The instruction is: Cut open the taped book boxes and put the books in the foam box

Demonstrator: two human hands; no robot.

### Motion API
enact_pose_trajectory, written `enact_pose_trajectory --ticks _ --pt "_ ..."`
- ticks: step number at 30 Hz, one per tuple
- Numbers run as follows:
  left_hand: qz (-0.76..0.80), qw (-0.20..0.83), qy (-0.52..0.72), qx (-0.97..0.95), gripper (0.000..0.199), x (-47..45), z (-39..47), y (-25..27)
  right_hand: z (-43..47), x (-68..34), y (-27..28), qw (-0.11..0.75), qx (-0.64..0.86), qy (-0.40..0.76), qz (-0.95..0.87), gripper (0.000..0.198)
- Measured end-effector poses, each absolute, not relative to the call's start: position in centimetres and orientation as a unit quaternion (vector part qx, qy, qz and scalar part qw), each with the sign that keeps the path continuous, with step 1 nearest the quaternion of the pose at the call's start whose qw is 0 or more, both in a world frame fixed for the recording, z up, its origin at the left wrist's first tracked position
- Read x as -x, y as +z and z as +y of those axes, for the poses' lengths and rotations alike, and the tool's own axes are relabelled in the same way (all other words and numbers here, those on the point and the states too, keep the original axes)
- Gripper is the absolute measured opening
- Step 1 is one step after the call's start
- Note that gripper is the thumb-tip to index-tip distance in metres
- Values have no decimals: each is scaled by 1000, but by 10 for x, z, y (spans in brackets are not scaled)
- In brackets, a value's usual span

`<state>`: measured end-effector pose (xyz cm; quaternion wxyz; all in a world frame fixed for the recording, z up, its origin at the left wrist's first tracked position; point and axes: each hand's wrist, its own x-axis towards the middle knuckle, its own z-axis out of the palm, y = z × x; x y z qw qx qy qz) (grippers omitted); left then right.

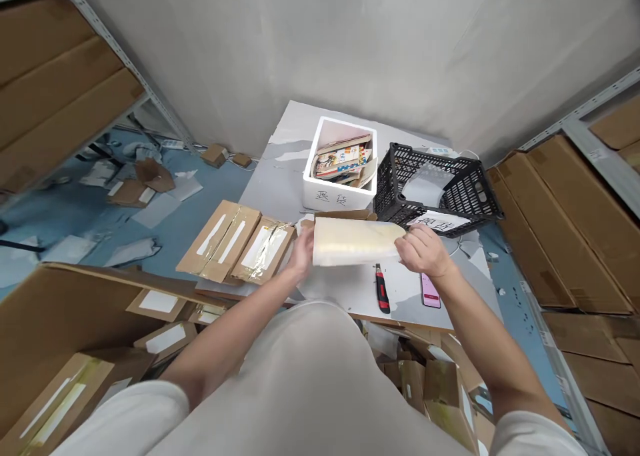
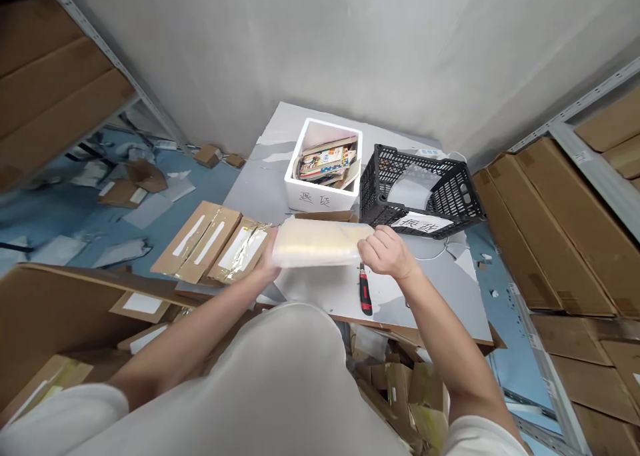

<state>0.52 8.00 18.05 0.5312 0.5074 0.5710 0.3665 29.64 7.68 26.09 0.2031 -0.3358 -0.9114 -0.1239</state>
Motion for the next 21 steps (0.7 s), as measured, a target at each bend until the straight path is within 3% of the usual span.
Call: enact_pose_trajectory --ticks 5,7,9,12,16,21 --pt "361 787 409 -287 65 4 55 211 47 -294 250 226 329 -24 -917 14" --pt "358 803 423 -219 63 3 50 210 36 -292 242 318 358 3 -878 16" --pt "369 798 440 -182 62 2 48 205 28 -287 238 446 429 54 -784 35" --pt "373 802 432 -175 67 5 49 198 27 -273 242 552 520 222 -613 44" --pt "364 805 418 -213 78 9 50 198 33 -251 255 511 542 425 -514 39" --pt "402 758 446 -255 78 15 45 195 30 -246 261 394 512 566 -512 40"
